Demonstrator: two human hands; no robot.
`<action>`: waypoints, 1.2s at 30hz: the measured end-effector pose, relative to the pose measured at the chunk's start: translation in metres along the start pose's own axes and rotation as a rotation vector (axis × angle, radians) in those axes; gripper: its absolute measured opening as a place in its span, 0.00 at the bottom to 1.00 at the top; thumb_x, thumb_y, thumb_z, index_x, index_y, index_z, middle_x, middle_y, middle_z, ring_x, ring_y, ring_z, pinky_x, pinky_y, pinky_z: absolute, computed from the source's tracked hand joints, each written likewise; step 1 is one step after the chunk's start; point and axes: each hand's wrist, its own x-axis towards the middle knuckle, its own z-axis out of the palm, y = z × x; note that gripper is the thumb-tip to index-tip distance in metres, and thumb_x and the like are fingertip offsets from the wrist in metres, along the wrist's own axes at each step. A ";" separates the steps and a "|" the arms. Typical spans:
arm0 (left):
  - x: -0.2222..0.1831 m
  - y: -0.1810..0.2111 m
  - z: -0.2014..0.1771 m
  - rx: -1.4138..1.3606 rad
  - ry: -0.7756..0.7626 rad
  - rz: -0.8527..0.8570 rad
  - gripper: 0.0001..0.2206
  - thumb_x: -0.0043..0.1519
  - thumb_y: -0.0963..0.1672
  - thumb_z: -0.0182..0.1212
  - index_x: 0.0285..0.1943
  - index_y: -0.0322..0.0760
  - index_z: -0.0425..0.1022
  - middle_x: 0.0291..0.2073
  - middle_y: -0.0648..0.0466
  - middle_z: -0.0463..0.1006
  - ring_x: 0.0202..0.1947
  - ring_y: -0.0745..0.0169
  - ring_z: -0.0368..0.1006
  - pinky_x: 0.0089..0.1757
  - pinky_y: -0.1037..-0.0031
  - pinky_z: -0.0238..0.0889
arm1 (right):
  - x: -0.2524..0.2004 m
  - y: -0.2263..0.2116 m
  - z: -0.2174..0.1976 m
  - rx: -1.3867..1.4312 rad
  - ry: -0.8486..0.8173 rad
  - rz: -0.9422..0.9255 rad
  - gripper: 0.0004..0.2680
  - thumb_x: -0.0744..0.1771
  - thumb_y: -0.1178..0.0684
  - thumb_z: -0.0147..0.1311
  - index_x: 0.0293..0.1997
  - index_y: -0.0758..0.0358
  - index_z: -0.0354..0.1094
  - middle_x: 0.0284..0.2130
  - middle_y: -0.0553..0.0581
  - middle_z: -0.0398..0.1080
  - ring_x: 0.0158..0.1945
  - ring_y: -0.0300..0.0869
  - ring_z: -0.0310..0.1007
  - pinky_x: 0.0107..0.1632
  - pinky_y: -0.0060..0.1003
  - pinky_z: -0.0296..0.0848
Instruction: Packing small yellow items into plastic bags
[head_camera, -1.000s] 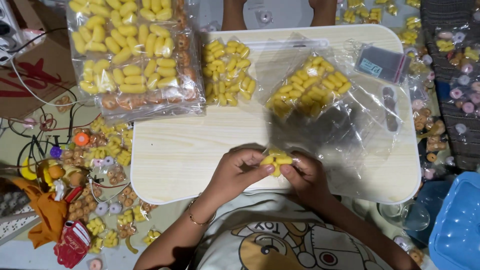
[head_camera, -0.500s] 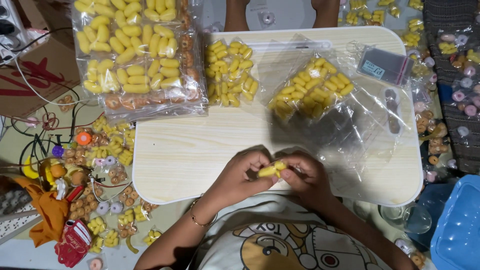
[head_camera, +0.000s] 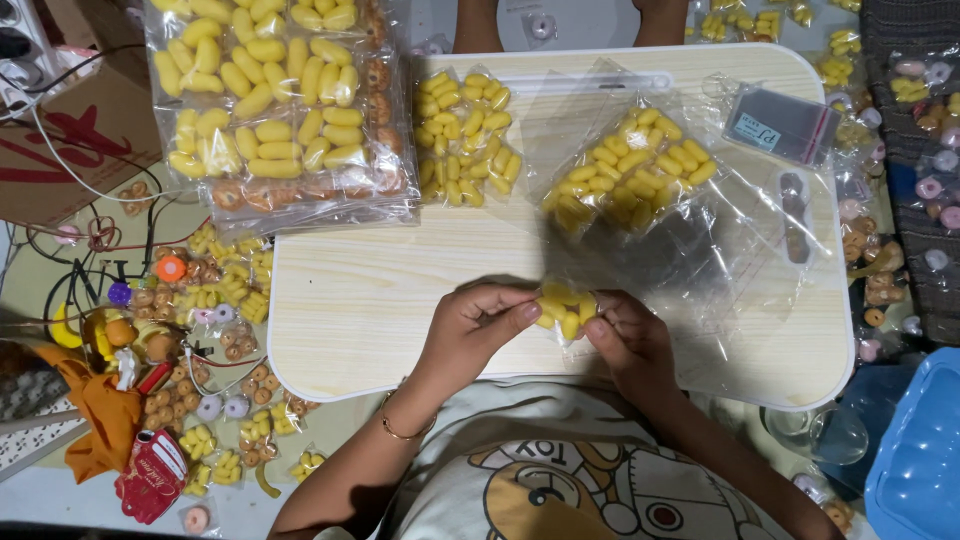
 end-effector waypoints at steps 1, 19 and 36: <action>0.000 0.000 0.000 0.013 0.005 0.007 0.09 0.63 0.41 0.68 0.48 0.28 0.83 0.35 0.46 0.86 0.41 0.67 0.78 0.44 0.71 0.75 | 0.000 0.001 -0.001 -0.014 -0.016 -0.005 0.11 0.70 0.51 0.52 0.43 0.73 0.71 0.28 0.64 0.75 0.36 0.45 0.76 0.49 0.45 0.76; 0.001 0.012 0.010 0.147 -0.071 0.104 0.10 0.56 0.41 0.74 0.46 0.33 0.85 0.28 0.48 0.79 0.36 0.65 0.75 0.39 0.71 0.72 | 0.000 0.000 0.001 -0.099 -0.130 0.081 0.11 0.64 0.55 0.63 0.48 0.71 0.74 0.31 0.62 0.78 0.37 0.40 0.74 0.45 0.43 0.77; 0.013 0.013 0.012 0.060 -0.059 0.245 0.13 0.67 0.44 0.59 0.53 0.28 0.82 0.39 0.43 0.85 0.43 0.55 0.80 0.47 0.63 0.72 | -0.014 0.015 -0.011 0.003 0.082 -0.017 0.12 0.65 0.60 0.62 0.50 0.76 0.70 0.28 0.67 0.78 0.32 0.45 0.81 0.39 0.41 0.83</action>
